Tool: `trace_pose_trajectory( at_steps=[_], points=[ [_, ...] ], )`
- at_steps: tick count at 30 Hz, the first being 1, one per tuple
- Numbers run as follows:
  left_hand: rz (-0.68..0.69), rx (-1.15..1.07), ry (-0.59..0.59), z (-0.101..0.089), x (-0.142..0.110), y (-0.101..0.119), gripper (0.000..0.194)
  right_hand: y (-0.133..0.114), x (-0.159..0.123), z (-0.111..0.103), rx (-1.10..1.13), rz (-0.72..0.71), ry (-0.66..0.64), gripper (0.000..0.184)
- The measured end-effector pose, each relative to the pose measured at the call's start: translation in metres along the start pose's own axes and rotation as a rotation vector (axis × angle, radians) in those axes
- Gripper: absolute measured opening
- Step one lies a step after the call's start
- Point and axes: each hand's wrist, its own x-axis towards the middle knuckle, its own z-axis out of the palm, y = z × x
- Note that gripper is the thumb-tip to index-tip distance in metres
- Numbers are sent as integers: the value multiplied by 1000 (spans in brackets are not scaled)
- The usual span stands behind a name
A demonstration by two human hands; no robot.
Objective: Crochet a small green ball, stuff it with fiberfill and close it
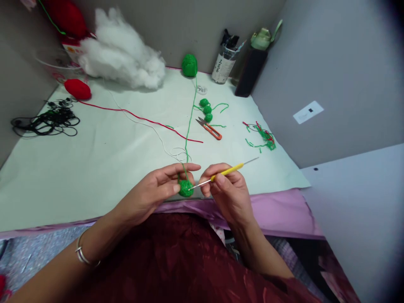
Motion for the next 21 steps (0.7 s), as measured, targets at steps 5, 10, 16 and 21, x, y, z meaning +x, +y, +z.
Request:
trace_pose_trajectory(
  at_steps=[5, 10, 16, 21],
  points=[
    [50, 113, 52, 7, -4, 4, 52, -1, -5, 2, -384, -328, -53, 15],
    [54, 293, 164, 11, -5, 2, 62, 3, -6, 3, -675, -592, -85, 22],
    [83, 311, 183, 9, -5, -2, 62, 10, -3, 6, -586, -508, -21, 16],
    [63, 282, 177, 11, -5, 1, 67, 17, -2, 3, -305, -335, 1, 14]
  ],
)
